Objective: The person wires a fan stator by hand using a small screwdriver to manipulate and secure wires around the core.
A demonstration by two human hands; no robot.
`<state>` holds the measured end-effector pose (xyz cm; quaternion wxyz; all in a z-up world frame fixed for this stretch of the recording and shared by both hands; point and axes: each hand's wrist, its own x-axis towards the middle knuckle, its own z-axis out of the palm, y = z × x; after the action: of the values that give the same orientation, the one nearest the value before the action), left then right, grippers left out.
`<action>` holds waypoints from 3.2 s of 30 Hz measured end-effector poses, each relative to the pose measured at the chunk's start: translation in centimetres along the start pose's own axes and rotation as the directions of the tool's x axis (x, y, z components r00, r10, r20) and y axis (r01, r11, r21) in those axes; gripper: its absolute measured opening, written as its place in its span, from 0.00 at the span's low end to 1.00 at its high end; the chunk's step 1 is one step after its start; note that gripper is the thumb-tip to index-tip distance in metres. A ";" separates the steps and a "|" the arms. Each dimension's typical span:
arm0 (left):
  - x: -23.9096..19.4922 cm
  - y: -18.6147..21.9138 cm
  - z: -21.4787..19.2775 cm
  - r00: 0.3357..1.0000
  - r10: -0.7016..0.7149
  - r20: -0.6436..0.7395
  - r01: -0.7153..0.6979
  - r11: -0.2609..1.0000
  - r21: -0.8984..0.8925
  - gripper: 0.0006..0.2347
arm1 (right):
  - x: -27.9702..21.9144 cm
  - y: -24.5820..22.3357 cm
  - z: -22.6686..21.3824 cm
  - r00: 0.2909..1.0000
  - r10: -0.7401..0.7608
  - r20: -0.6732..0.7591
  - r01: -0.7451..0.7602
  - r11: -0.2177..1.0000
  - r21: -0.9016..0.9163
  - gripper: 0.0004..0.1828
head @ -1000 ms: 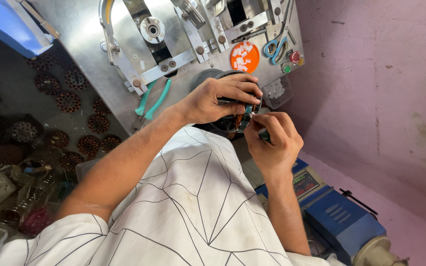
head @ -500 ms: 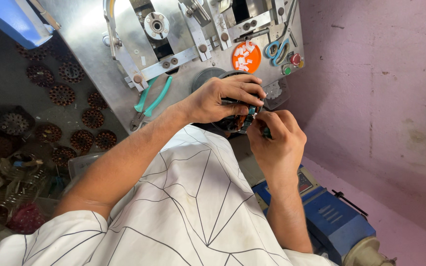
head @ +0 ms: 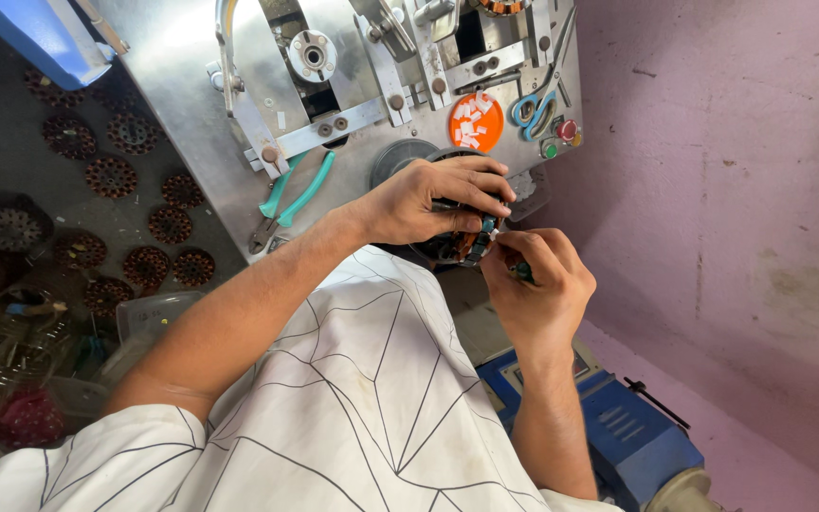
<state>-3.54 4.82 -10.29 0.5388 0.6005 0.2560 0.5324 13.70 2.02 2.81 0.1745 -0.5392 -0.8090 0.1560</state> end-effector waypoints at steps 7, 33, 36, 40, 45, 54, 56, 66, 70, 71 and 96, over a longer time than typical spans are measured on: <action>0.0 0.0 0.1 1.000 -0.004 -0.001 0.004 1.000 -0.010 0.15 | 0.3 -0.8 0.1 1.000 -0.031 0.003 0.032 0.991 -0.133 0.09; 0.3 0.0 -0.6 0.996 -0.043 0.076 0.044 0.999 -0.017 0.21 | 3.1 9.4 0.4 0.877 0.106 0.469 -0.411 0.672 0.617 0.08; 0.3 0.0 -0.7 0.997 -0.026 0.078 0.030 0.998 -0.049 0.21 | 3.3 9.6 0.7 0.883 0.100 0.458 -0.390 0.701 0.598 0.08; 0.5 0.1 -1.0 0.995 -0.037 0.090 0.045 0.995 -0.084 0.22 | 3.2 9.8 1.1 0.874 0.137 0.467 -0.415 0.709 0.570 0.08; 0.6 0.3 -0.9 0.993 -0.068 0.093 0.078 0.991 -0.113 0.23 | 3.7 10.9 1.4 0.796 0.167 0.581 -0.558 0.573 0.600 0.06; 0.7 -0.1 -0.9 0.990 -0.081 0.114 0.099 0.982 -0.160 0.24 | 2.9 9.4 1.3 0.802 0.236 0.548 -0.568 0.584 0.580 0.05; 1.0 -0.2 -1.0 0.992 -0.066 0.110 0.083 0.985 -0.152 0.23 | 3.1 8.7 1.0 0.824 0.213 0.525 -0.529 0.619 0.580 0.05; 0.9 0.6 -0.4 0.992 -0.113 0.057 0.117 0.990 -0.079 0.16 | 1.6 7.2 1.8 0.816 0.311 0.488 -0.576 0.522 0.630 0.10; 0.2 -0.2 0.9 0.999 -0.031 -0.027 0.030 0.999 -0.035 0.15 | -1.2 7.4 3.2 0.820 0.375 0.433 -0.560 0.367 0.743 0.13; 0.2 -0.3 1.3 0.999 -0.026 -0.038 0.026 1.000 0.002 0.15 | -1.4 7.6 3.2 0.843 0.396 0.363 -0.502 0.339 0.796 0.17; -0.1 1.4 0.9 0.996 -0.004 0.092 -0.031 0.926 0.377 0.39 | -5.5 1.4 4.6 0.804 0.129 -0.580 0.207 0.854 0.477 0.38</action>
<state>-3.12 3.99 -8.88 0.4206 0.7185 0.3247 0.4488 14.74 -2.86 -2.50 0.5599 -0.4756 -0.6519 0.1878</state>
